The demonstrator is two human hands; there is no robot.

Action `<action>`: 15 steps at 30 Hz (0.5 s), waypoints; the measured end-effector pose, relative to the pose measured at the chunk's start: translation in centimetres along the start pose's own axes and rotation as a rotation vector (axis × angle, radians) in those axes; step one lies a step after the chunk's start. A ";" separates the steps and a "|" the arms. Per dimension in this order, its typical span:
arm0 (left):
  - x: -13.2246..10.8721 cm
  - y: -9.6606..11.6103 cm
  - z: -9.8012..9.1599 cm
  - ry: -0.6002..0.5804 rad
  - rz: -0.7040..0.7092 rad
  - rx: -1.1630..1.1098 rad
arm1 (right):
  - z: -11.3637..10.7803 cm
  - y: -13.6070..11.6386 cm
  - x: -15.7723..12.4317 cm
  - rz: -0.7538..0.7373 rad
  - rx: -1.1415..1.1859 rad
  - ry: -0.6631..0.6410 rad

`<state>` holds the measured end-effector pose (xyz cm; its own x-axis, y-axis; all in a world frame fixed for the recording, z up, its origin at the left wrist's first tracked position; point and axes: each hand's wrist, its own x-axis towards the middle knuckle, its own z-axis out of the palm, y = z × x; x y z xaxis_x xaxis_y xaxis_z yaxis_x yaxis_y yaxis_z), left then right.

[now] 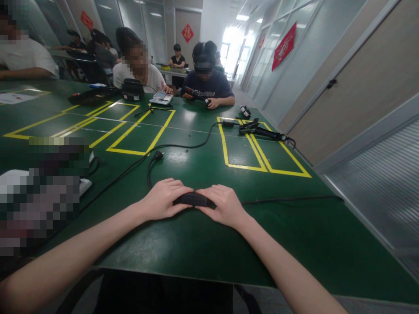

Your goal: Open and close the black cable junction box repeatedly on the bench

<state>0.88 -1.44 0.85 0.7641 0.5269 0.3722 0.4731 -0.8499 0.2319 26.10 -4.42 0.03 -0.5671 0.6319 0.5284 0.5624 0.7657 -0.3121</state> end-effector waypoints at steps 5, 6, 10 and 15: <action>0.0 -0.2 0.4 0.006 0.073 0.038 | -0.9 -0.3 0.2 0.328 0.402 -0.170; 0.0 -0.2 0.5 0.008 0.094 0.047 | -1.0 -0.5 0.2 0.388 0.496 -0.218; 0.2 -0.2 0.7 0.042 0.136 0.076 | -1.1 -1.2 0.6 0.556 0.737 -0.280; 0.4 -0.1 0.0 0.259 0.125 0.061 | -1.3 -0.9 1.3 0.660 0.870 -0.092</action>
<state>1.14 -1.14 0.98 0.6847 0.3938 0.6133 0.4138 -0.9027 0.1177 25.66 -4.47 2.03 -0.3732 0.9277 0.0027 0.1748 0.0732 -0.9819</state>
